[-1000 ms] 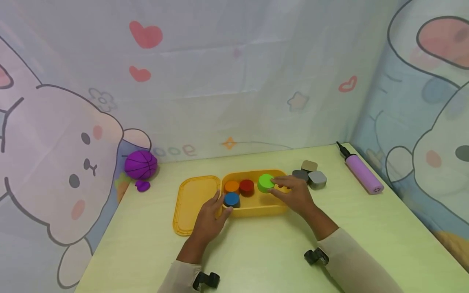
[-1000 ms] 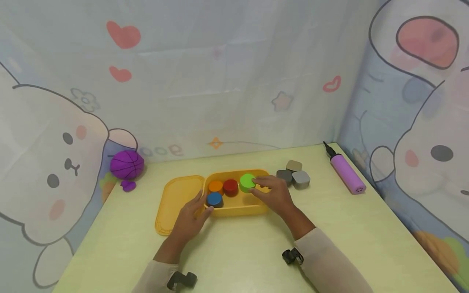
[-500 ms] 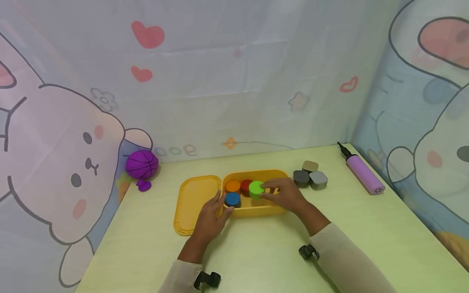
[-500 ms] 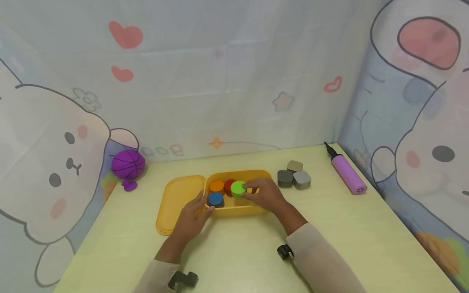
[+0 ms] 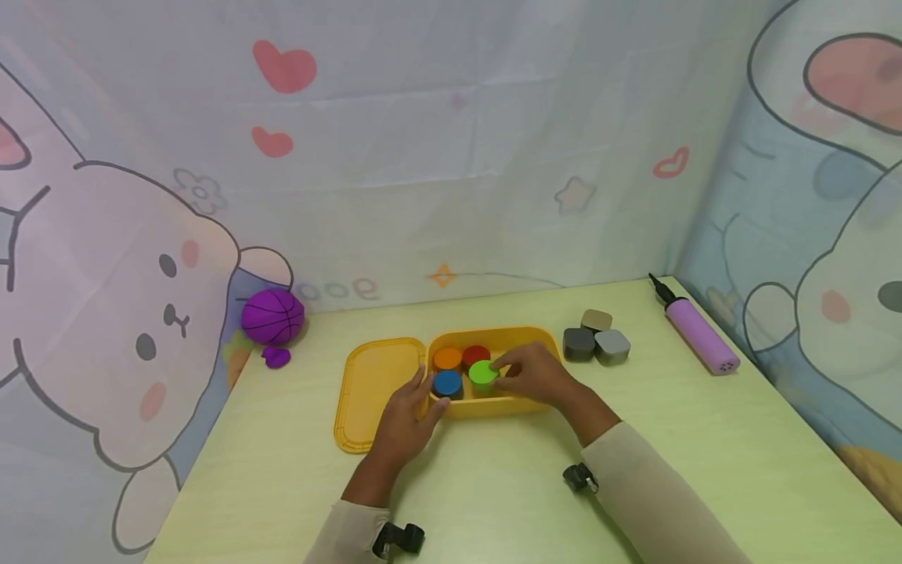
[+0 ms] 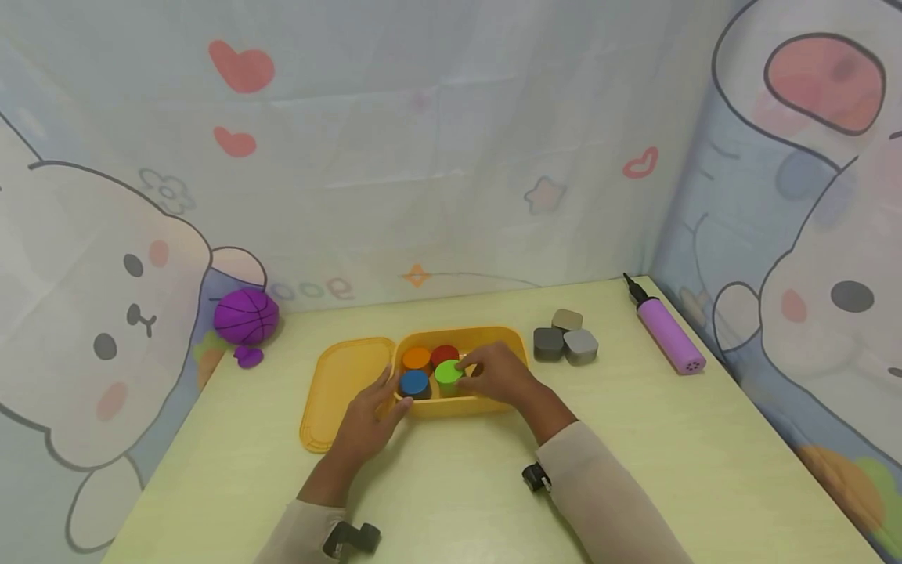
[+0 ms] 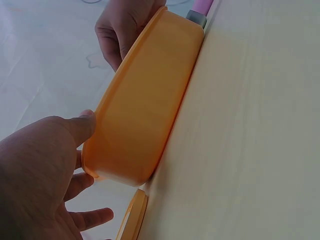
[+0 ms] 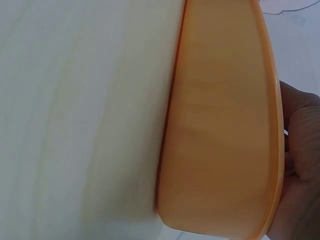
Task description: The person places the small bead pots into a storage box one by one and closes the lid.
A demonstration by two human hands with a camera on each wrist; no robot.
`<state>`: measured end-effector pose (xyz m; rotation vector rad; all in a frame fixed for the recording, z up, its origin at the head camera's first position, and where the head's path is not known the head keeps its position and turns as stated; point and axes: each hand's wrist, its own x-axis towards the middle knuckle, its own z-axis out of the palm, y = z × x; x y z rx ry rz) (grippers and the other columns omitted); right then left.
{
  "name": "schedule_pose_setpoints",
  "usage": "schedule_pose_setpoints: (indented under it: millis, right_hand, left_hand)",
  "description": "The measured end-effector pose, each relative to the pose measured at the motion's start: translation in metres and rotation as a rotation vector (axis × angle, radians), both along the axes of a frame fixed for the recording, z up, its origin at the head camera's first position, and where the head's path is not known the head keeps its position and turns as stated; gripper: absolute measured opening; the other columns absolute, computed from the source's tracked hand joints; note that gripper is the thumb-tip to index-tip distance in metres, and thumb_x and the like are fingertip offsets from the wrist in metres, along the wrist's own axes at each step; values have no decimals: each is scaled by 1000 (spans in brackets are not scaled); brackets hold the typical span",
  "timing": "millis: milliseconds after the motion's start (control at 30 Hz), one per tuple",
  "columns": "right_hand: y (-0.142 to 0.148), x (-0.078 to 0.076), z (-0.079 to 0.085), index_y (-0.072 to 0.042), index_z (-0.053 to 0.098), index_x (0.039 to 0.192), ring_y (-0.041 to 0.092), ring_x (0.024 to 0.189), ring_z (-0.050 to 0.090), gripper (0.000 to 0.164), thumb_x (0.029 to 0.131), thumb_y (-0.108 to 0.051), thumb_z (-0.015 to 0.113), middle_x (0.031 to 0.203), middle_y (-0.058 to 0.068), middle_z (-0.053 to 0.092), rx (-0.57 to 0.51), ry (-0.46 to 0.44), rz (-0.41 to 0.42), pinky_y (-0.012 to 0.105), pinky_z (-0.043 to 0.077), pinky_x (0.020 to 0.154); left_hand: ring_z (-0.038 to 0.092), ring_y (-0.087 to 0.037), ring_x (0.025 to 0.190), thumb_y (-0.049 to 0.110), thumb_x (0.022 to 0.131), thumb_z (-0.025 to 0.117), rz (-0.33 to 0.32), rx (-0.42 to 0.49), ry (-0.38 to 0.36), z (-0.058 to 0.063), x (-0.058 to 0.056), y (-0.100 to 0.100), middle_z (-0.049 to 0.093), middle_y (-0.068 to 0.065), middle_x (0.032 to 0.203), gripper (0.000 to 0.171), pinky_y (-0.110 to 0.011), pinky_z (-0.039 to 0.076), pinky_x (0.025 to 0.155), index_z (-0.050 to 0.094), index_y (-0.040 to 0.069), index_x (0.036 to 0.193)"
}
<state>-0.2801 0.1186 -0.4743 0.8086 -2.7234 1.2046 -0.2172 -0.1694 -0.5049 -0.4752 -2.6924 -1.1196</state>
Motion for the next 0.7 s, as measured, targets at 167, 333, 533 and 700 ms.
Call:
schedule_pose_setpoints:
  millis: [167, 333, 533, 700]
  right_hand:
    - [-1, -3, -3, -9, 86, 119, 16, 86, 82, 31, 92, -25, 90, 117, 11, 84, 26, -72, -5, 29, 66, 73]
    - [-3, -5, -5, -9, 87, 116, 17, 87, 83, 28, 91, -22, 90, 120, 13, 83, 45, -92, 12, 28, 66, 73]
    - [-4, -6, -3, -7, 87, 113, 19, 87, 83, 23, 92, -17, 89, 118, 14, 84, 74, -58, 50, 29, 67, 75]
    - [-5, -5, -3, -6, 85, 117, 23, 91, 84, 24, 94, -14, 87, 122, 15, 82, 75, -80, 63, 33, 68, 78]
  left_hand:
    - [44, -48, 158, 38, 109, 68, 2, 6, -5, 0, 0, 0, 40, -14, 175, 65, -67, 38, 127, 50, 5, 162]
    - [44, -48, 158, 39, 110, 67, 1, 4, -5, -2, -1, -1, 40, -14, 175, 65, -66, 39, 127, 50, 5, 162]
    - [45, -49, 158, 41, 110, 66, 2, 4, -7, -1, -1, -1, 40, -14, 176, 66, -67, 39, 127, 50, 5, 163]
    - [44, -49, 158, 42, 110, 65, 0, 3, -13, -2, -1, -1, 39, -13, 176, 66, -67, 39, 127, 49, 6, 163]
